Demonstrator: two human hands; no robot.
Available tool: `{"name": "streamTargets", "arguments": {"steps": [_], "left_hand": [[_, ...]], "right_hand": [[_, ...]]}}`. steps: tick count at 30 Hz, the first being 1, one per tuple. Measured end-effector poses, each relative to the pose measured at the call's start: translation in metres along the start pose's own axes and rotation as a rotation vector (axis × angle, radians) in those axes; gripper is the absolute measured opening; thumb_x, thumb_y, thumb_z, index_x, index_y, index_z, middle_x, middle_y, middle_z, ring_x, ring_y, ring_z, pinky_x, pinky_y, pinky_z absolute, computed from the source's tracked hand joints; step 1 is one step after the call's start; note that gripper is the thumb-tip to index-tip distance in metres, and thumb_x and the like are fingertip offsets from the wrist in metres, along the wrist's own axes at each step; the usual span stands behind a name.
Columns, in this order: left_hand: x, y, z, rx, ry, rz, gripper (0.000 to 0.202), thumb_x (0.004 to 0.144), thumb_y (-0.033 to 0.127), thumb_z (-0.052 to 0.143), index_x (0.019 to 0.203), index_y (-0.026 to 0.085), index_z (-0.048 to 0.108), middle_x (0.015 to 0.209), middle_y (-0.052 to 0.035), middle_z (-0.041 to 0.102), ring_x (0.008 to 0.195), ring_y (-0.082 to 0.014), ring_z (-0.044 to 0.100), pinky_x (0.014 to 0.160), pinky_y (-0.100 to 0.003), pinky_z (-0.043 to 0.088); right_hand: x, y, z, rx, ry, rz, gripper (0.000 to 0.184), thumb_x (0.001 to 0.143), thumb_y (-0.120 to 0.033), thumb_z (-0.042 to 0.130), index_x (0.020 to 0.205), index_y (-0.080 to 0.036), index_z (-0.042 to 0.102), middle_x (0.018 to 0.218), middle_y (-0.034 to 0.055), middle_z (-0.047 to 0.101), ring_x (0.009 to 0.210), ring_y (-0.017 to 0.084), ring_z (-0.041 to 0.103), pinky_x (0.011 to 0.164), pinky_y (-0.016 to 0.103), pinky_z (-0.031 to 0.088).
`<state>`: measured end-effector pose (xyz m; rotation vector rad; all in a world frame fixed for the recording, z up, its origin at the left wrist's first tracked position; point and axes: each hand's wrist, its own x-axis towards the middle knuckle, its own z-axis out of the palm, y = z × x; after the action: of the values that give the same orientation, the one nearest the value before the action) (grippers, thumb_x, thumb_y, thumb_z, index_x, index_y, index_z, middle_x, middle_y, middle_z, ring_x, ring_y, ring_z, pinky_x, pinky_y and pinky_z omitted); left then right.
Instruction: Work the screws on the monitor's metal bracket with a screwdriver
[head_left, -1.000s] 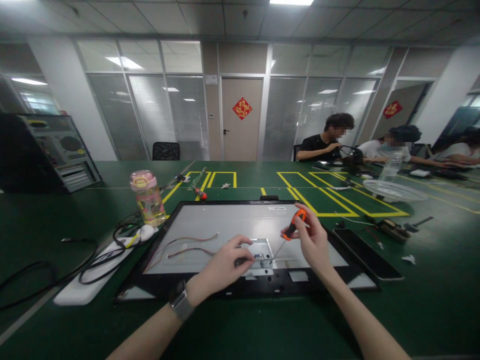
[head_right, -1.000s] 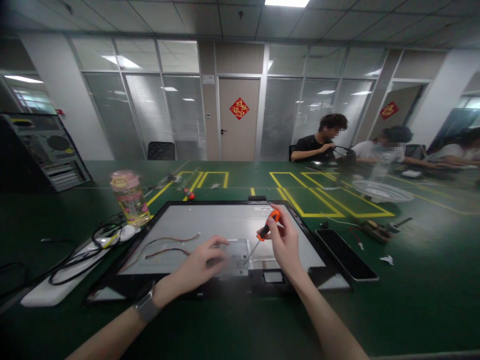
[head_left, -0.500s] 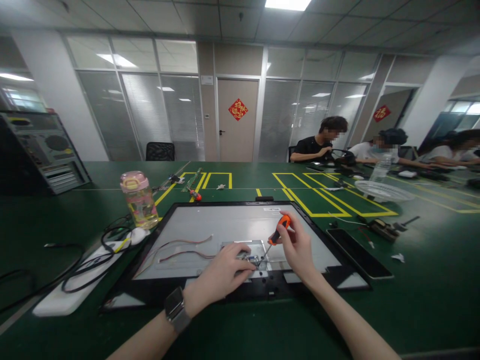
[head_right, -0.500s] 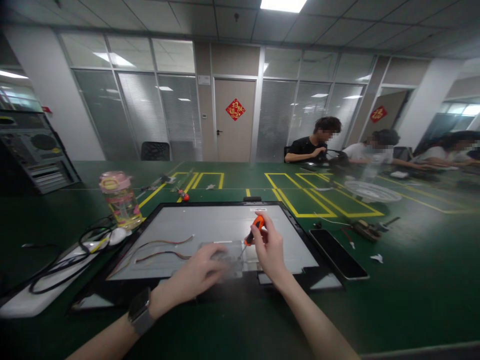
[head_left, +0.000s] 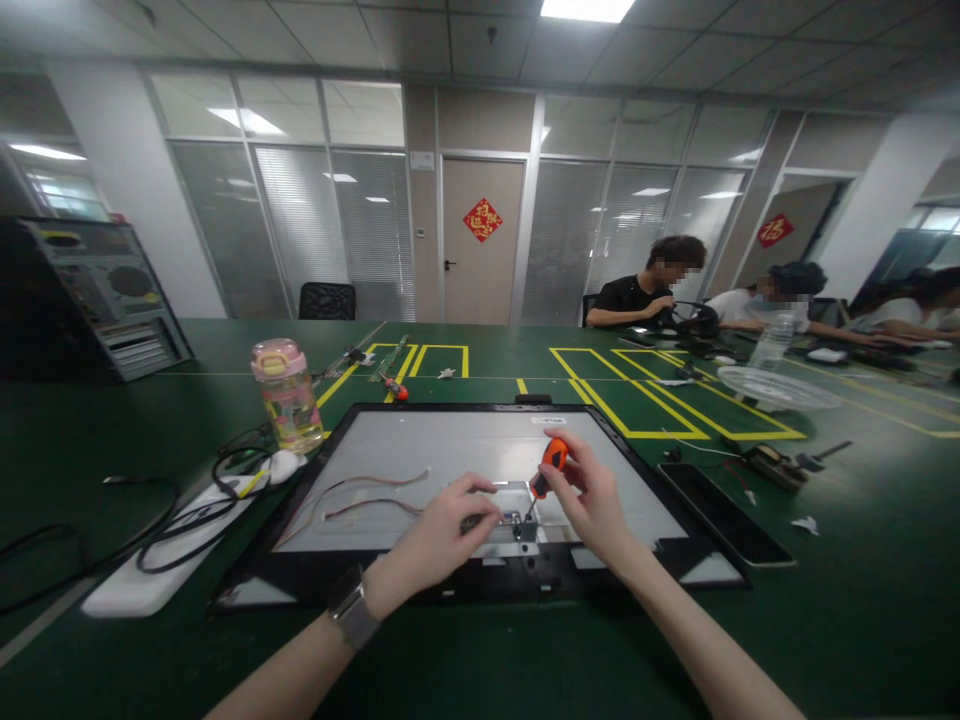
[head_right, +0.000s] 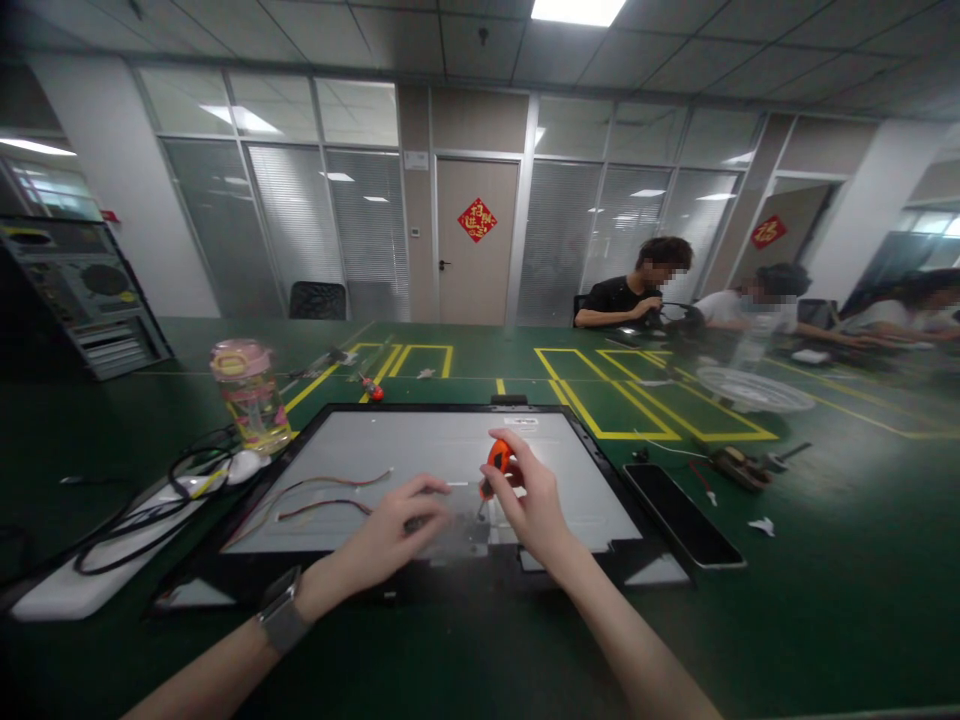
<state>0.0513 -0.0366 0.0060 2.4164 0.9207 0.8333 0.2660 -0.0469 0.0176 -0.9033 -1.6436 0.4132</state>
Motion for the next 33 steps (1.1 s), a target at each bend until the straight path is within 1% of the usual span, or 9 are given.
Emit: {"name": "streamTargets", "arguments": {"steps": [3,7,10,13,16,20,24,30,33], "left_hand": [[0.002,-0.013,-0.015,0.031,0.137,-0.060,0.022,0.090,0.027,0.048,0.085,0.019,0.068,0.103,-0.0061,0.062,0.096,-0.0191,0.058,0.089,-0.030,0.045],[0.000,-0.038,-0.033,0.076,0.190,-0.132,0.021,0.089,0.029,0.046,0.090,0.019,0.066,0.096,-0.0053,0.064,0.093,-0.0197,0.059,0.086,-0.031,0.046],[-0.002,-0.048,-0.035,0.090,0.195,-0.182,0.024,0.089,0.030,0.044,0.092,0.019,0.065,0.096,-0.0056,0.065,0.093,-0.0201,0.059,0.086,-0.032,0.046],[-0.003,-0.045,-0.029,0.093,0.140,-0.188,0.024,0.090,0.029,0.044,0.098,0.019,0.065,0.098,-0.0057,0.066,0.094,-0.0202,0.059,0.087,-0.032,0.046],[-0.003,-0.038,-0.021,0.115,0.053,-0.143,0.026,0.090,0.026,0.045,0.108,0.019,0.062,0.107,-0.0073,0.064,0.101,-0.0212,0.057,0.094,-0.033,0.043],[-0.004,-0.035,-0.016,0.140,0.002,-0.135,0.030,0.093,0.024,0.039,0.113,0.020,0.061,0.109,-0.0069,0.062,0.102,-0.0204,0.056,0.094,-0.032,0.042],[-0.005,-0.036,-0.016,0.122,-0.020,-0.140,0.031,0.093,0.025,0.038,0.114,0.021,0.061,0.110,-0.0061,0.060,0.102,-0.0193,0.056,0.092,-0.030,0.042],[-0.005,-0.041,-0.016,0.141,-0.025,-0.128,0.032,0.094,0.027,0.037,0.116,0.020,0.060,0.108,-0.0072,0.061,0.101,-0.0201,0.056,0.092,-0.032,0.042],[-0.005,-0.040,-0.016,0.140,-0.030,-0.132,0.032,0.095,0.028,0.036,0.116,0.020,0.059,0.110,-0.0071,0.060,0.102,-0.0204,0.055,0.093,-0.032,0.042]], "right_hand": [[0.012,-0.017,-0.006,-0.091,-0.132,-0.005,0.028,0.083,-0.034,0.061,0.108,-0.023,0.053,0.075,0.0001,0.058,0.062,0.016,0.065,0.057,0.029,0.056],[0.034,-0.036,-0.013,-0.198,-0.240,-0.048,0.019,0.080,-0.040,0.063,0.088,-0.023,0.064,0.085,0.0039,0.060,0.071,0.017,0.061,0.062,0.030,0.057],[0.042,-0.036,-0.013,-0.110,-0.304,-0.009,0.023,0.082,-0.039,0.061,0.099,-0.023,0.066,0.086,0.0037,0.063,0.076,0.018,0.061,0.078,0.038,0.054],[0.039,-0.026,-0.012,0.238,-0.393,0.097,0.033,0.087,-0.038,0.053,0.117,-0.025,0.057,0.095,0.0054,0.065,0.088,0.020,0.064,0.083,0.041,0.052],[0.031,-0.015,-0.011,0.543,-0.370,0.201,0.026,0.084,-0.042,0.056,0.103,-0.025,0.060,0.102,0.0065,0.064,0.097,0.022,0.062,0.090,0.046,0.048],[0.025,-0.007,-0.011,0.760,-0.242,0.280,0.019,0.078,-0.043,0.064,0.079,-0.024,0.060,0.091,0.0016,0.061,0.088,0.018,0.061,0.093,0.045,0.045],[0.024,-0.007,-0.009,0.760,-0.271,0.354,0.020,0.082,-0.045,0.058,0.092,-0.028,0.057,0.082,0.0005,0.060,0.081,0.017,0.062,0.093,0.047,0.044],[0.022,-0.012,-0.006,0.730,-0.219,0.281,0.024,0.078,-0.048,0.063,0.077,-0.025,0.057,0.086,0.0014,0.057,0.084,0.018,0.060,0.093,0.046,0.045],[0.022,-0.014,-0.007,0.750,-0.241,0.302,0.020,0.076,-0.044,0.067,0.083,-0.026,0.062,0.084,0.0007,0.058,0.083,0.018,0.060,0.093,0.045,0.044]]}}
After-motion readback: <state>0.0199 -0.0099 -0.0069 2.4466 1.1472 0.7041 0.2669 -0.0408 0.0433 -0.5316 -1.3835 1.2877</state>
